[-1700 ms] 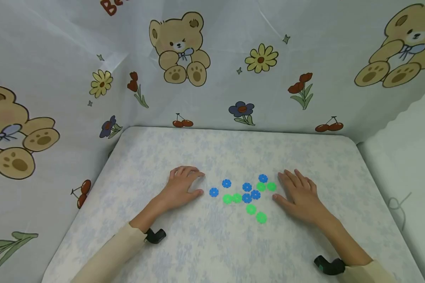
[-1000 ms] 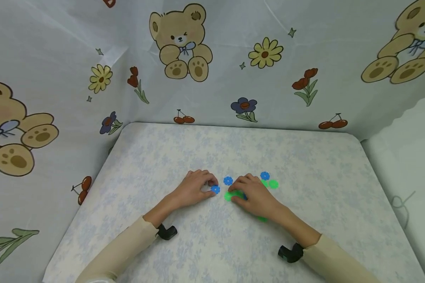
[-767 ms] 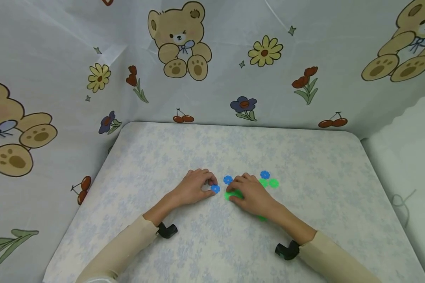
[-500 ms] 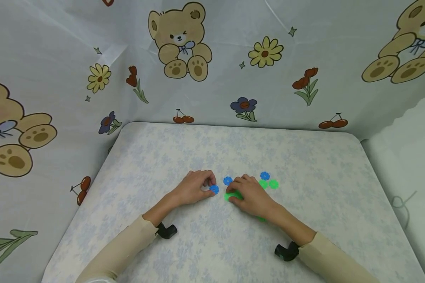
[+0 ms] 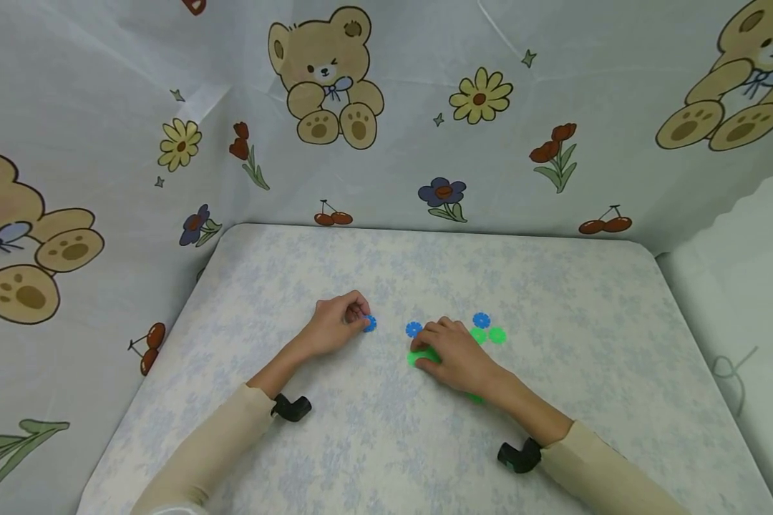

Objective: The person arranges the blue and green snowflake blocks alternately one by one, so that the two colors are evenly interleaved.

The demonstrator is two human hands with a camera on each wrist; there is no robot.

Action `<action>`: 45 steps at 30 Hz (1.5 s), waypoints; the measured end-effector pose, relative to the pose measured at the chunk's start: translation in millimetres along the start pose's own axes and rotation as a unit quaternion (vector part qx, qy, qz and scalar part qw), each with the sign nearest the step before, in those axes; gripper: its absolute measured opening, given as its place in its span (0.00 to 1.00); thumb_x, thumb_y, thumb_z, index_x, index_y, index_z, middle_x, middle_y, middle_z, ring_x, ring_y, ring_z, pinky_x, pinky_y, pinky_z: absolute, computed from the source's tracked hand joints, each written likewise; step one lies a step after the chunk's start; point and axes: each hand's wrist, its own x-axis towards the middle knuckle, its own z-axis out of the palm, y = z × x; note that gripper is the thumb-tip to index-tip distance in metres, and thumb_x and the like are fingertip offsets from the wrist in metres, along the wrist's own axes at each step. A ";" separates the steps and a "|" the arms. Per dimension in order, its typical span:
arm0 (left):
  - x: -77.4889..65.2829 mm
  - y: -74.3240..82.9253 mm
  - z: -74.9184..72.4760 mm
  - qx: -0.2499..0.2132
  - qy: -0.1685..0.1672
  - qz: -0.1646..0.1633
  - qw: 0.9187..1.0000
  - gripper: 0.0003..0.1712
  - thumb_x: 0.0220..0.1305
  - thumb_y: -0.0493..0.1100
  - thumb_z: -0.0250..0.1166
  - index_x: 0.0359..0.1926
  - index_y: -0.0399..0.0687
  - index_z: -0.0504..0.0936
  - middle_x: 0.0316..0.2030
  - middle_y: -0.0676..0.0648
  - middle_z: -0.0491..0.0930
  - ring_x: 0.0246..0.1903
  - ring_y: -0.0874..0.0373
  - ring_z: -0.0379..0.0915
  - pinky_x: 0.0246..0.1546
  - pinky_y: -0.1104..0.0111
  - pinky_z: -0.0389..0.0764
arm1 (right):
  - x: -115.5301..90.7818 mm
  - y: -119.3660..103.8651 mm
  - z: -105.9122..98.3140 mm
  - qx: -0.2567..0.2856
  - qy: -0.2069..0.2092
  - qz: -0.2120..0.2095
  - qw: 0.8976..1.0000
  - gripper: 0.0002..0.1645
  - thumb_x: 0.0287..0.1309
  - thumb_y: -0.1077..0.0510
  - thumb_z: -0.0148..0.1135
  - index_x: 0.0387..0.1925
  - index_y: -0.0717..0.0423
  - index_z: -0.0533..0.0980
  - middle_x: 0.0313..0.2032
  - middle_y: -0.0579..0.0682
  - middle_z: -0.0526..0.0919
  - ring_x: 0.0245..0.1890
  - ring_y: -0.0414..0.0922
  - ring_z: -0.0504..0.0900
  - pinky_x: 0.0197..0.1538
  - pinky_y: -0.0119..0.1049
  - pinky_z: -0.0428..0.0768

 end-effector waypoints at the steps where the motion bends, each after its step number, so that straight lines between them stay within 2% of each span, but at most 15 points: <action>1: 0.8 -3.4 -2.2 -0.001 0.004 -0.007 1.000 0.04 0.77 0.46 0.69 0.45 0.59 0.80 0.37 0.57 0.85 0.39 0.63 0.80 0.73 0.40 0.55 | -0.1 0.1 -0.4 0.000 -0.001 0.000 1.000 0.11 0.66 0.52 0.77 0.47 0.45 0.86 0.46 0.42 0.88 0.48 0.45 0.78 0.59 0.51 0.76; 9: 9.0 -22.8 -22.7 -0.017 0.023 -0.047 0.998 0.04 0.76 0.46 0.69 0.45 0.58 0.81 0.37 0.54 0.87 0.37 0.60 0.82 0.74 0.36 0.48 | -0.6 -0.2 -2.0 -0.004 -0.003 -0.003 1.000 0.12 0.66 0.52 0.76 0.49 0.46 0.86 0.46 0.43 0.88 0.48 0.46 0.79 0.59 0.52 0.76; 14: 14.0 -33.6 -36.5 -0.010 0.052 -0.063 0.997 0.04 0.77 0.45 0.68 0.45 0.55 0.80 0.37 0.51 0.88 0.38 0.57 0.83 0.67 0.37 0.52 | 0.0 -2.6 -3.0 -0.009 -0.010 -0.005 1.000 0.12 0.66 0.52 0.76 0.49 0.46 0.86 0.46 0.43 0.88 0.48 0.46 0.78 0.58 0.51 0.75; 18: 17.4 -42.7 -45.1 0.004 0.080 -0.073 0.994 0.04 0.78 0.45 0.67 0.46 0.54 0.80 0.37 0.51 0.87 0.39 0.55 0.84 0.66 0.38 0.52 | 0.6 -4.2 -4.1 -0.014 -0.015 -0.001 1.000 0.12 0.66 0.51 0.77 0.48 0.45 0.85 0.45 0.42 0.87 0.48 0.45 0.78 0.58 0.51 0.75; 22: 19.9 -48.3 -50.7 0.018 0.105 -0.083 0.991 0.05 0.77 0.45 0.68 0.48 0.54 0.81 0.39 0.50 0.86 0.42 0.51 0.84 0.67 0.37 0.51 | 1.0 -4.5 -4.6 -0.015 -0.022 0.001 1.000 0.11 0.66 0.51 0.76 0.48 0.45 0.85 0.45 0.42 0.87 0.47 0.45 0.77 0.59 0.51 0.75; 28: 20.2 -49.6 -54.3 0.047 0.122 -0.101 0.986 0.07 0.76 0.46 0.69 0.50 0.51 0.85 0.44 0.45 0.88 0.50 0.46 0.80 0.68 0.37 0.53 | 1.3 -3.8 -3.8 -0.017 -0.026 0.004 1.000 0.11 0.66 0.51 0.76 0.48 0.45 0.84 0.45 0.42 0.86 0.47 0.44 0.76 0.58 0.49 0.74; 32: 17.9 -52.3 -53.7 0.064 0.132 -0.106 0.983 0.08 0.75 0.46 0.69 0.50 0.50 0.86 0.46 0.44 0.86 0.51 0.46 0.78 0.66 0.38 0.56 | 1.3 -4.1 -2.7 -0.014 -0.028 0.003 1.000 0.11 0.67 0.51 0.76 0.48 0.45 0.84 0.45 0.42 0.86 0.47 0.44 0.76 0.57 0.49 0.73; 37: 15.9 -57.4 -54.0 0.063 0.134 -0.098 0.984 0.09 0.77 0.47 0.68 0.51 0.51 0.86 0.48 0.45 0.85 0.50 0.48 0.77 0.64 0.40 0.58 | -0.3 -3.0 -2.0 -0.015 -0.010 -0.006 1.000 0.11 0.66 0.51 0.76 0.47 0.44 0.85 0.45 0.42 0.87 0.47 0.44 0.76 0.60 0.51 0.74; 45: 13.1 -57.4 -58.3 0.072 0.092 -0.090 0.989 0.13 0.74 0.47 0.71 0.55 0.53 0.88 0.52 0.45 0.84 0.52 0.47 0.79 0.59 0.45 0.63 | -8.8 3.8 1.9 -0.016 0.018 -0.035 0.999 0.14 0.69 0.49 0.73 0.53 0.43 0.87 0.50 0.43 0.89 0.51 0.46 0.78 0.63 0.53 0.73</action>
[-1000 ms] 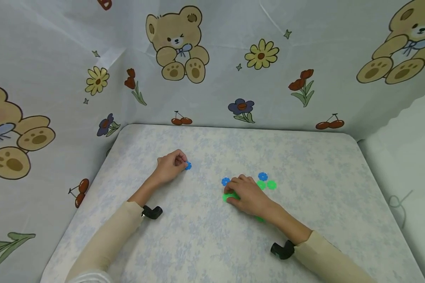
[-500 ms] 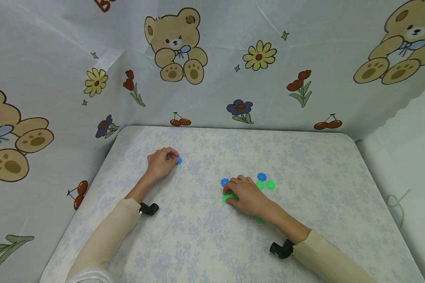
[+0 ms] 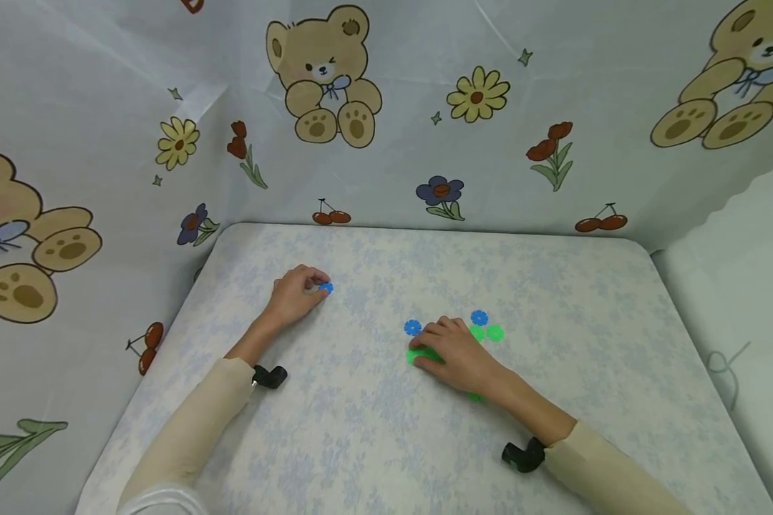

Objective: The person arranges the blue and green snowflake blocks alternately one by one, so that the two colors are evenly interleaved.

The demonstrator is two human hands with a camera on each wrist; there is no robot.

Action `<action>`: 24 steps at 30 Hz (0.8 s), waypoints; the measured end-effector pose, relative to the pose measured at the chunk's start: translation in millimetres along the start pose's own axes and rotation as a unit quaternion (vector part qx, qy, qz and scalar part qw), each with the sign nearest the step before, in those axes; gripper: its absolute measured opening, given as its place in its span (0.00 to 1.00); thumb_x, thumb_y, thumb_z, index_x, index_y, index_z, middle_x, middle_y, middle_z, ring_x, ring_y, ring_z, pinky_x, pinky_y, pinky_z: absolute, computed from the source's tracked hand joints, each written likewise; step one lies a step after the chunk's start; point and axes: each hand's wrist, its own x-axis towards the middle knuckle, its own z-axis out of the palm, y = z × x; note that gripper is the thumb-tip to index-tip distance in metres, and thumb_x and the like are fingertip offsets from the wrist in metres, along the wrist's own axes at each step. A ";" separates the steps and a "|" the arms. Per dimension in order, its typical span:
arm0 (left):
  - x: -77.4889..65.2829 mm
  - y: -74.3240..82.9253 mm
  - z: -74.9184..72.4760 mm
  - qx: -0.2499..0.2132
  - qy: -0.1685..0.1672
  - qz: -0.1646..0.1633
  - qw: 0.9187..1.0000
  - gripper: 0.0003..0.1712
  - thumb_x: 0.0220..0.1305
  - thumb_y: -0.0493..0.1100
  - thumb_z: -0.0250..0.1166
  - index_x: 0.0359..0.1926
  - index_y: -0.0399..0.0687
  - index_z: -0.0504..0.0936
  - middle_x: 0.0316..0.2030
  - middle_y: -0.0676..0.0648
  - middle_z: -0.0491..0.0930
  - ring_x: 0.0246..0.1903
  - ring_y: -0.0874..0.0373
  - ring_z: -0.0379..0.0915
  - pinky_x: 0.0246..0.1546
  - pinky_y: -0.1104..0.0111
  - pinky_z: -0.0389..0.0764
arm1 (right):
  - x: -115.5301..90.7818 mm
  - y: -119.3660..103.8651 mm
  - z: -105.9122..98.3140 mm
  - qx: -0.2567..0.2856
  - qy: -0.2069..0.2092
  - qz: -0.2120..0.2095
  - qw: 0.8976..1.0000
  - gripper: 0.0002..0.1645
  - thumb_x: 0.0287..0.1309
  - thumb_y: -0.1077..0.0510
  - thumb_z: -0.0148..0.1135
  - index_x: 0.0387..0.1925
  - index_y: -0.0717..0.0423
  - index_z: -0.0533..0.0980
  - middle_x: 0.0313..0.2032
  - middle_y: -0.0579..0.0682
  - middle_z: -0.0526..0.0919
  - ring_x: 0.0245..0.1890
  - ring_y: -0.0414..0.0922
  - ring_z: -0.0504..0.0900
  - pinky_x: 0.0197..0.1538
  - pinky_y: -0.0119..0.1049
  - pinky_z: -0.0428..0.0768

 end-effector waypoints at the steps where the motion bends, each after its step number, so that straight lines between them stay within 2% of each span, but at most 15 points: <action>1: -0.1 0.3 -0.3 0.004 -0.003 0.000 1.000 0.13 0.74 0.47 0.72 0.56 0.53 0.88 0.53 0.45 0.84 0.52 0.47 0.79 0.59 0.45 0.63 | -1.2 0.6 0.1 0.000 0.000 -0.002 1.000 0.14 0.70 0.49 0.73 0.54 0.43 0.87 0.51 0.43 0.89 0.51 0.46 0.78 0.64 0.52 0.73; 9: 1.5 0.1 0.4 0.007 -0.002 -0.006 1.000 0.13 0.73 0.47 0.72 0.55 0.52 0.88 0.51 0.46 0.84 0.51 0.48 0.78 0.60 0.46 0.64 | -1.5 -0.2 -2.7 -0.035 0.011 -0.026 0.999 0.12 0.67 0.52 0.75 0.51 0.43 0.90 0.50 0.41 0.90 0.51 0.46 0.79 0.62 0.51 0.75; 16: 2.3 -3.7 -0.5 -0.013 -0.006 -0.008 1.000 0.13 0.73 0.48 0.73 0.54 0.53 0.89 0.52 0.45 0.84 0.53 0.47 0.78 0.67 0.42 0.64 | 4.9 0.0 -2.0 -0.036 0.004 -0.027 0.999 0.12 0.65 0.52 0.77 0.49 0.44 0.90 0.49 0.42 0.90 0.52 0.46 0.79 0.60 0.50 0.76; 24: 1.4 -4.9 -1.7 -0.027 -0.004 -0.001 1.000 0.13 0.72 0.47 0.73 0.55 0.52 0.89 0.53 0.44 0.84 0.53 0.46 0.78 0.66 0.42 0.63 | 16.1 -1.6 -0.2 -0.046 -0.009 -0.023 0.999 0.12 0.67 0.51 0.76 0.50 0.43 0.90 0.49 0.41 0.90 0.51 0.44 0.78 0.57 0.44 0.77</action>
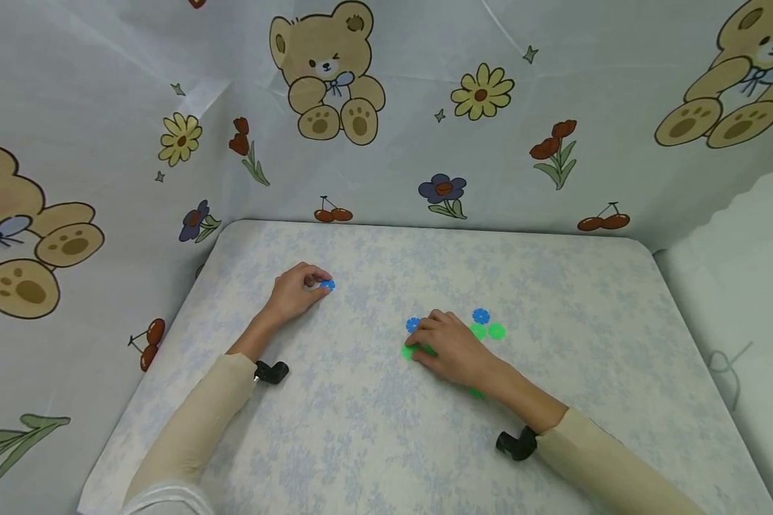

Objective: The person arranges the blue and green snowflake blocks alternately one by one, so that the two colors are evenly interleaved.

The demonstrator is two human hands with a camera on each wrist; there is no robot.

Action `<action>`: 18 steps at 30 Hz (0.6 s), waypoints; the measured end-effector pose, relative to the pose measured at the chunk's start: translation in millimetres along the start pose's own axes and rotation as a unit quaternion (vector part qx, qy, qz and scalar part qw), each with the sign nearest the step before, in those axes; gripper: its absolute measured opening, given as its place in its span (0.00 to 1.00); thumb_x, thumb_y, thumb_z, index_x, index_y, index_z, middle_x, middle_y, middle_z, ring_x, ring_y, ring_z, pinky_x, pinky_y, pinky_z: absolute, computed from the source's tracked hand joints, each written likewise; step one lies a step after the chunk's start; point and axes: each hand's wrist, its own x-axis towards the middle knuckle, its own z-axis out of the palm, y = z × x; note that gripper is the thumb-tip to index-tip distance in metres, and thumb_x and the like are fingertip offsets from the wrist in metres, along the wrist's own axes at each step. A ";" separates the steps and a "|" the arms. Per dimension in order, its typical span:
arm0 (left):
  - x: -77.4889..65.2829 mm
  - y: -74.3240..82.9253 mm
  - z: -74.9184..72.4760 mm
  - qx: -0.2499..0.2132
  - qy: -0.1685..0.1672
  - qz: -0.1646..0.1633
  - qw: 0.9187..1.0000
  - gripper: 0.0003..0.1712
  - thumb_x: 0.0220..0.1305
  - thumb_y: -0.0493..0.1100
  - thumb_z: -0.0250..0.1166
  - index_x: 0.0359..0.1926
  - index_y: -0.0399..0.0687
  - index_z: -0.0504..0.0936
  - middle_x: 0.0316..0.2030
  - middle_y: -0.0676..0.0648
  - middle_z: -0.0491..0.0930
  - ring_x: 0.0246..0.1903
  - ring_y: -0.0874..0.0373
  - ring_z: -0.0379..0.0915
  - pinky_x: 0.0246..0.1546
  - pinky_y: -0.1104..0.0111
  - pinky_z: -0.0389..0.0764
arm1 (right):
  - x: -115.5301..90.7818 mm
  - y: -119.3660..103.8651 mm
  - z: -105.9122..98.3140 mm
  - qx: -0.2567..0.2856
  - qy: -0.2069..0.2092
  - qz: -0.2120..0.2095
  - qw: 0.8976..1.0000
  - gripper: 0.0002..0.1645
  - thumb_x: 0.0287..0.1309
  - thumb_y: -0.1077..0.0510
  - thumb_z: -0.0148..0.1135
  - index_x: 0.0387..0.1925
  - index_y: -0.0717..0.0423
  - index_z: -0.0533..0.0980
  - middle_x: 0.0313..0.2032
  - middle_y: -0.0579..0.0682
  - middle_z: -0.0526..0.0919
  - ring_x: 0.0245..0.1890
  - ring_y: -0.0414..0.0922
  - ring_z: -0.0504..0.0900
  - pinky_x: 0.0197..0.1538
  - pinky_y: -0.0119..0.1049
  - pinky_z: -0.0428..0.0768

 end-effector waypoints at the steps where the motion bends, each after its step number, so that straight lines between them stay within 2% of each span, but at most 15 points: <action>1: 0.0 0.1 -0.1 0.001 0.000 0.000 1.000 0.13 0.72 0.47 0.73 0.55 0.52 0.89 0.53 0.44 0.84 0.53 0.46 0.78 0.66 0.42 0.63 | 1.5 -0.5 -0.1 -0.001 -0.002 0.000 1.000 0.12 0.67 0.52 0.76 0.50 0.43 0.90 0.49 0.42 0.90 0.51 0.44 0.78 0.57 0.44 0.77; 10: -2.6 0.9 -2.8 -0.001 -0.003 -0.015 1.000 0.14 0.72 0.47 0.74 0.55 0.53 0.89 0.54 0.44 0.84 0.54 0.46 0.79 0.61 0.47 0.75 | 18.4 -4.2 3.4 -0.004 -0.007 -0.004 1.000 0.12 0.66 0.52 0.76 0.50 0.44 0.90 0.48 0.42 0.90 0.51 0.45 0.79 0.60 0.46 0.79; 18: -1.7 1.2 -3.1 -0.010 -0.007 -0.007 1.000 0.13 0.73 0.47 0.73 0.55 0.52 0.89 0.54 0.45 0.84 0.54 0.47 0.78 0.60 0.48 0.76 | 36.4 -1.2 5.0 -0.036 0.008 -0.026 0.999 0.12 0.66 0.50 0.77 0.49 0.44 0.90 0.47 0.43 0.90 0.50 0.46 0.78 0.58 0.45 0.79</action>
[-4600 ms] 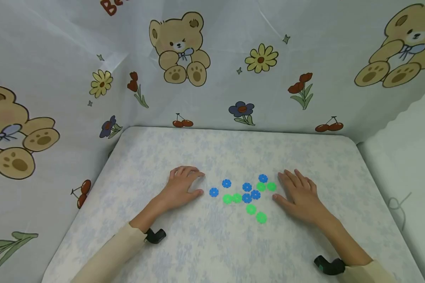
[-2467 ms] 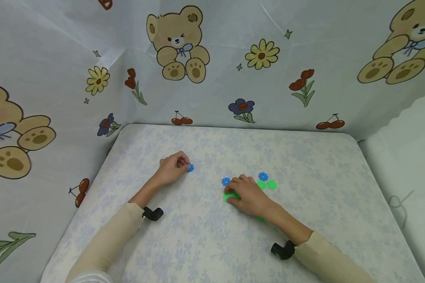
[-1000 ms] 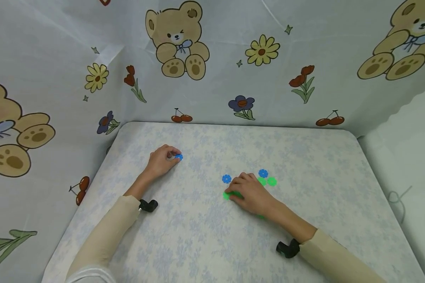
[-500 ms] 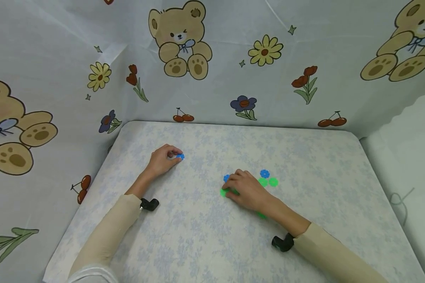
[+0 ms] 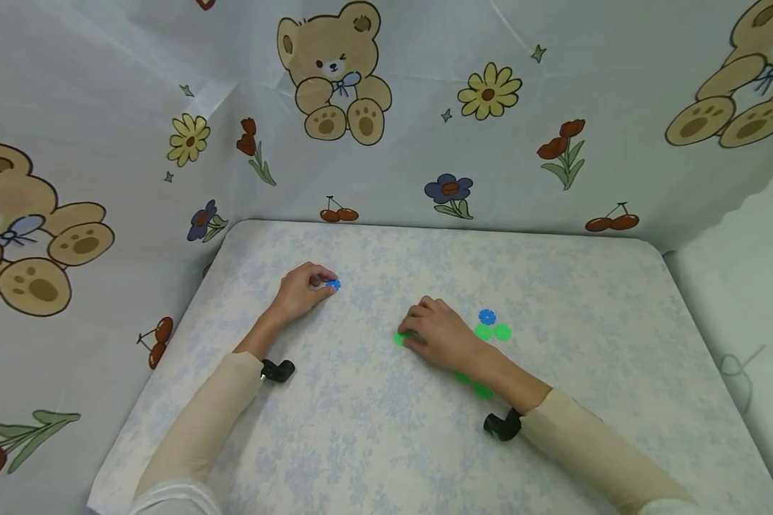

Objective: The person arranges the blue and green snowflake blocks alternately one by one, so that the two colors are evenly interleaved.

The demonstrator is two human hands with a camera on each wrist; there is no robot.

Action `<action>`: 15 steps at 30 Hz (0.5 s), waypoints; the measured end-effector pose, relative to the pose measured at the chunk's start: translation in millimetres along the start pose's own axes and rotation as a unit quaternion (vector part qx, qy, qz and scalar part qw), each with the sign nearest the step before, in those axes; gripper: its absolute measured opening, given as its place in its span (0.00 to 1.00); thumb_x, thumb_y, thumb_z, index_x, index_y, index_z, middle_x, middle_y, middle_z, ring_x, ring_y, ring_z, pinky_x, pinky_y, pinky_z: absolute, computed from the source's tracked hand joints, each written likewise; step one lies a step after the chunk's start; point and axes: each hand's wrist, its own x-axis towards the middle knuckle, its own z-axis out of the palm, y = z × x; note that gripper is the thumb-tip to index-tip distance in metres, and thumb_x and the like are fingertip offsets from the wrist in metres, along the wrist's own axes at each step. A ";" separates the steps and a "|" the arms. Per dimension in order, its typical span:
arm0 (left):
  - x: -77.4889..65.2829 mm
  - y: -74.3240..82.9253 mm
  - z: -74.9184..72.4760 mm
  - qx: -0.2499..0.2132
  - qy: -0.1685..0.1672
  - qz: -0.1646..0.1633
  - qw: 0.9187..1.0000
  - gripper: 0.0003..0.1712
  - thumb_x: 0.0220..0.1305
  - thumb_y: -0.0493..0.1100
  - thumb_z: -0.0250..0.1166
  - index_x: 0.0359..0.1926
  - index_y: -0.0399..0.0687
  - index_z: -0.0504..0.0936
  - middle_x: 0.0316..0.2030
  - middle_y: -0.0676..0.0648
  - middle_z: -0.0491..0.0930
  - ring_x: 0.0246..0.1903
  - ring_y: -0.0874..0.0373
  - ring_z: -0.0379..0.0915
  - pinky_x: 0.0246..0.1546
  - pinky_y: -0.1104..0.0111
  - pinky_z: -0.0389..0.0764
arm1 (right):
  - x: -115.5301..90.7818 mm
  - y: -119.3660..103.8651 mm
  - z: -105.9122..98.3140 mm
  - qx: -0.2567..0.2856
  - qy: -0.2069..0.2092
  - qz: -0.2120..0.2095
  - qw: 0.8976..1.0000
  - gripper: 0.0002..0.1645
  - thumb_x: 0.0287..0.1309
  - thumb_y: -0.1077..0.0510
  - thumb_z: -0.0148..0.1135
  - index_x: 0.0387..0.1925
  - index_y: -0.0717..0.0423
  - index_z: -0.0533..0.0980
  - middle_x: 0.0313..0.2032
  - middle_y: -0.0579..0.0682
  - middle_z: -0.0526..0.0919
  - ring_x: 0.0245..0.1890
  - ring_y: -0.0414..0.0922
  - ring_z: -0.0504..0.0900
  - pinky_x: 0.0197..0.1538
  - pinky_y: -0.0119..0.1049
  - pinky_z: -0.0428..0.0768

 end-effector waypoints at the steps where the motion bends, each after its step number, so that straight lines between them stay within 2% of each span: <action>1: 0.5 0.6 0.1 -0.004 0.000 0.001 1.000 0.13 0.72 0.47 0.73 0.55 0.53 0.89 0.54 0.45 0.84 0.54 0.47 0.78 0.60 0.48 0.77 | 2.2 0.7 -0.2 -0.003 0.002 -0.002 1.000 0.12 0.66 0.50 0.77 0.49 0.44 0.90 0.47 0.43 0.89 0.50 0.46 0.79 0.58 0.45 0.79; 9: 0.6 2.2 0.3 0.002 0.002 -0.007 1.000 0.13 0.73 0.47 0.73 0.55 0.53 0.90 0.55 0.46 0.84 0.53 0.48 0.78 0.59 0.49 0.78 | 20.0 3.2 0.8 0.027 -0.015 0.001 1.000 0.12 0.68 0.51 0.75 0.51 0.46 0.89 0.50 0.45 0.89 0.55 0.49 0.82 0.64 0.50 0.80; 15: -1.3 5.4 -0.2 0.007 0.002 -0.001 1.000 0.14 0.73 0.46 0.73 0.56 0.51 0.89 0.55 0.44 0.84 0.53 0.47 0.78 0.58 0.49 0.77 | 33.6 4.9 3.1 0.043 -0.028 0.003 0.999 0.13 0.69 0.52 0.74 0.52 0.47 0.88 0.52 0.47 0.88 0.57 0.50 0.83 0.62 0.49 0.82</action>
